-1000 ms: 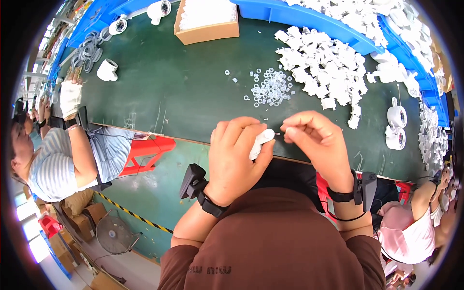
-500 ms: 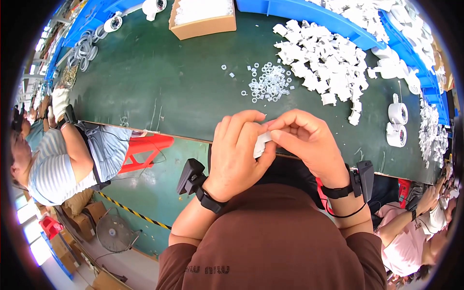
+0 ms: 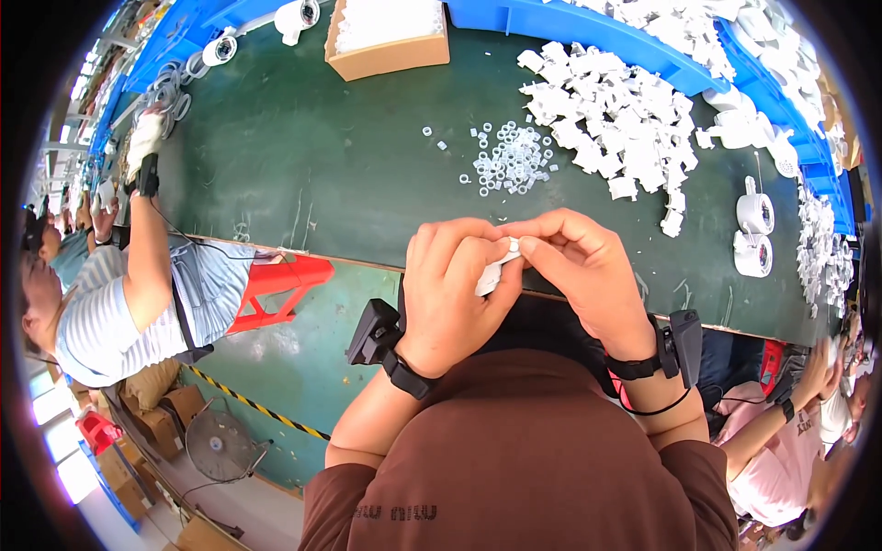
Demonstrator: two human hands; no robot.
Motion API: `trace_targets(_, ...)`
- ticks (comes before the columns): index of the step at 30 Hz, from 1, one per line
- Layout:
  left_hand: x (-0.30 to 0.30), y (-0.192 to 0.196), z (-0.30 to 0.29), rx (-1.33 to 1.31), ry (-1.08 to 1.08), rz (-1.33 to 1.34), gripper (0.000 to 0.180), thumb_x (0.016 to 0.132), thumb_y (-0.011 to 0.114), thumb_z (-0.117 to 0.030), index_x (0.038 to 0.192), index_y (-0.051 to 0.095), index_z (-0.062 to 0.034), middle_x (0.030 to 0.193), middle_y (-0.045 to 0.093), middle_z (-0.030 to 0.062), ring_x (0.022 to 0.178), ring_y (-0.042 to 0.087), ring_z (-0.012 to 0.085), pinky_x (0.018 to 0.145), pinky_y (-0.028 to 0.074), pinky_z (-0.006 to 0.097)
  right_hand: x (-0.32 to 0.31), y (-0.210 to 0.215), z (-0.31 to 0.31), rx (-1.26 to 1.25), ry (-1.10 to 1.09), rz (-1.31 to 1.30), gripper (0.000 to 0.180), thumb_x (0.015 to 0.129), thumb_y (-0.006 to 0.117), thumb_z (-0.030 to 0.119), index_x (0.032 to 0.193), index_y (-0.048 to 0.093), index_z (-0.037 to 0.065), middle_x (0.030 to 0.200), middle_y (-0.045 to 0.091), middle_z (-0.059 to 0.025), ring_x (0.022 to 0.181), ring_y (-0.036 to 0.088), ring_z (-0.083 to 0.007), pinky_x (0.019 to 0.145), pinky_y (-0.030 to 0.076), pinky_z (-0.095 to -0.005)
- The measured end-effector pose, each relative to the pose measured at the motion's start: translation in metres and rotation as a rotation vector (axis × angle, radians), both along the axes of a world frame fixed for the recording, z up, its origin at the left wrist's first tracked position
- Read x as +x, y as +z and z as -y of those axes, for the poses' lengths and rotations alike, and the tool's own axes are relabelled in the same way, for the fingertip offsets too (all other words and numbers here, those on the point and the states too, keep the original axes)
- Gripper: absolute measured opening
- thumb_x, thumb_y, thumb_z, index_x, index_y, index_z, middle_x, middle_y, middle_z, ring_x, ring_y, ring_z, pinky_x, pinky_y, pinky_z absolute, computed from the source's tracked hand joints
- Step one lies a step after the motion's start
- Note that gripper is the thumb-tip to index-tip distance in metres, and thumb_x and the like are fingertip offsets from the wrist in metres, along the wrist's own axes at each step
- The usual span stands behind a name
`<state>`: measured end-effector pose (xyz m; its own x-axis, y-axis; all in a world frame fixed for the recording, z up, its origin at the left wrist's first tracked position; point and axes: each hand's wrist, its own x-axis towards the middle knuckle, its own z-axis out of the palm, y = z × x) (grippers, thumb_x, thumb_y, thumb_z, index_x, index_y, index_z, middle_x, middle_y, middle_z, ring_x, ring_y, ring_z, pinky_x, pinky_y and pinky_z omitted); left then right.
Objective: The person assembles a camera by hand, picking up a white plastic housing and a small white component to fit them together. They then pick up a battery and a circuit board to fit them into the housing before setting the assembly aside.
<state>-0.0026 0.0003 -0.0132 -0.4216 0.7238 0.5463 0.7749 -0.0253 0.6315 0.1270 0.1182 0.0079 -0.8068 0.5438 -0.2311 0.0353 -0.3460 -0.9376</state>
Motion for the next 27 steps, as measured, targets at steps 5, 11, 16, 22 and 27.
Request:
trace_targets(5,-0.01,0.007,0.003,-0.041,-0.067,-0.042,0.03,0.071,0.082,-0.003,0.094,0.064,-0.0099,0.1,0.067,0.0041,0.089,0.06,0.027,0.077,0.046,0.039,-0.003,0.0,0.005,-0.052,-0.019,-0.024,0.016,0.101,0.06,0.001,0.114,0.067,-0.004,0.114,0.071,-0.0094,0.105,0.066,-0.0133,0.094,0.054,-0.029)
trace_targets(11,-0.072,0.019,0.026,-0.279,0.042,-0.469,0.024,0.078,0.078,-0.017,0.101,0.07,-0.0166,0.124,0.065,0.0017,0.128,0.053,0.0294,0.107,0.035,0.053,0.009,-0.005,0.004,0.024,0.001,0.005,0.016,0.103,0.06,0.008,0.112,0.067,-0.004,0.111,0.071,-0.0092,0.101,0.065,-0.0116,0.092,0.053,-0.0282)
trace_targets(16,-0.118,0.04,0.045,-0.107,0.361,-0.133,0.034,0.093,0.07,-0.014,0.126,0.065,-0.0066,0.137,0.058,0.0148,0.127,0.052,0.0324,0.107,0.04,0.043,0.033,-0.013,-0.009,0.288,-0.131,0.055,0.015,0.103,0.061,0.009,0.111,0.067,-0.002,0.104,0.071,-0.0076,0.096,0.065,-0.0112,0.086,0.052,-0.0255)
trace_targets(22,-0.06,0.106,0.021,0.113,-0.31,0.559,0.016,0.094,0.063,0.0,0.105,0.075,-0.0015,0.11,0.066,0.0089,0.095,0.06,0.0147,0.086,0.048,0.03,0.034,-0.033,-0.009,0.376,-0.18,0.03,0.011,0.1,0.065,0.006,0.107,0.07,-0.001,0.096,0.07,-0.0022,0.086,0.063,-0.0068,0.079,0.051,-0.0235)
trace_targets(27,-0.003,0.153,-0.033,0.507,-0.799,0.568,0.014,0.082,0.077,-0.006,0.096,0.076,-0.0059,0.086,0.068,0.0055,0.075,0.062,0.0221,0.06,0.049,0.034,0.028,-0.017,-0.002,0.546,-0.123,0.062,0.01,0.097,0.067,0.003,0.106,0.07,-0.001,0.096,0.07,-0.004,0.088,0.064,-0.0095,0.079,0.051,-0.0235)
